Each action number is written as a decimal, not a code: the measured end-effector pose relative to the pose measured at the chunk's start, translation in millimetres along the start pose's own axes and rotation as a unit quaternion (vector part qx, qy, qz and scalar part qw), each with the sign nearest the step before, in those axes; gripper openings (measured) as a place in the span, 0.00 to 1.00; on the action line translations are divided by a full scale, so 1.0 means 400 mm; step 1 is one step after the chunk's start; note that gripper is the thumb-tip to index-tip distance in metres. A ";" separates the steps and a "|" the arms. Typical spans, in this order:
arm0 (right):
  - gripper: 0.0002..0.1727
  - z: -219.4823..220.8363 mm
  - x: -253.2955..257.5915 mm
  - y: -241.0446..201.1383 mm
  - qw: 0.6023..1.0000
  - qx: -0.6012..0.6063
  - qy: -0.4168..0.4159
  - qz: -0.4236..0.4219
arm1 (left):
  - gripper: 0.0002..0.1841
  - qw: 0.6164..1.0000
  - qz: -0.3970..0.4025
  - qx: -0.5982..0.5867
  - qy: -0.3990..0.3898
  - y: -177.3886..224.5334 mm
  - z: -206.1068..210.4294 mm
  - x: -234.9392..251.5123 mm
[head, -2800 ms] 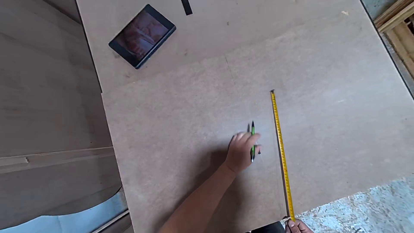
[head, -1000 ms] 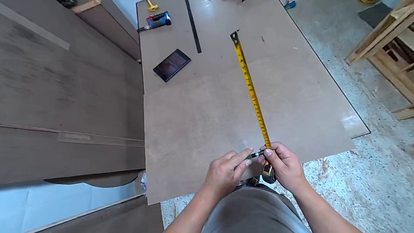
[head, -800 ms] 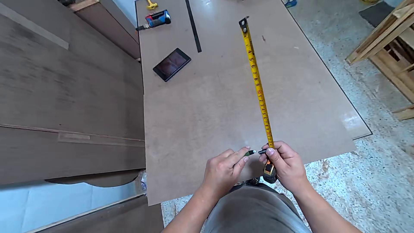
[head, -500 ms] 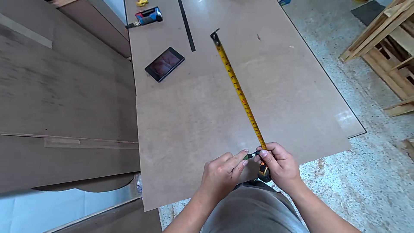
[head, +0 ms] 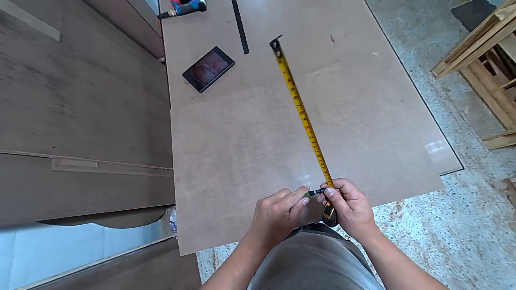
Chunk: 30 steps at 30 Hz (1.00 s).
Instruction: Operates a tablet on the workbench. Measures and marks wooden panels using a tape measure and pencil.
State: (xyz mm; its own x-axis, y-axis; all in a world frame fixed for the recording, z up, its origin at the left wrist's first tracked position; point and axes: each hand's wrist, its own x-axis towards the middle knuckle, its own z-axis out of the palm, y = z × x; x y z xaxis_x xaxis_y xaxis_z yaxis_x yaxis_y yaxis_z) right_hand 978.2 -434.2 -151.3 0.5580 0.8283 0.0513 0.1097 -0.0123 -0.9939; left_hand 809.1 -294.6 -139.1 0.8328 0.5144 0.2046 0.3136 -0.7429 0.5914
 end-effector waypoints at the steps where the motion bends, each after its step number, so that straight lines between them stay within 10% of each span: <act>1: 0.10 0.003 -0.003 0.003 1.000 -0.001 -0.003 0.002 | 0.17 1.000 -0.001 -0.002 -0.006 -0.001 0.001 -0.002; 9: 0.09 0.032 -0.018 0.050 0.998 -0.025 -0.040 0.036 | 0.14 0.995 -0.039 -0.069 -0.056 -0.045 0.034 -0.033; 16: 0.10 0.053 -0.034 0.213 0.965 0.050 0.037 0.256 | 0.19 0.978 -0.195 -0.004 -0.080 -0.253 0.110 -0.043; 22: 0.12 0.109 -0.105 0.415 0.910 0.074 0.021 0.406 | 0.38 0.984 -0.138 0.017 -0.112 -0.401 0.130 0.004; 26: 0.13 0.180 -0.044 0.454 0.898 0.094 0.050 0.426 | 0.16 0.997 0.031 -0.065 0.042 -0.478 0.208 0.105; 30: 0.14 0.239 0.080 0.471 0.898 0.063 0.057 0.432 | 0.26 0.985 0.022 0.069 -0.154 -0.552 0.335 0.239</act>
State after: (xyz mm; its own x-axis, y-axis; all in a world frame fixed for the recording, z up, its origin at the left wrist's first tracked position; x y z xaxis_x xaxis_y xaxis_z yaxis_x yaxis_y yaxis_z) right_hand 938.0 -356.4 -346.3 0.4717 0.4775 -0.7413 -0.4949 -0.5525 -0.6707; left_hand 880.7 -138.9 -354.7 0.9393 0.3417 -0.0302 0.3149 -0.8239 0.4712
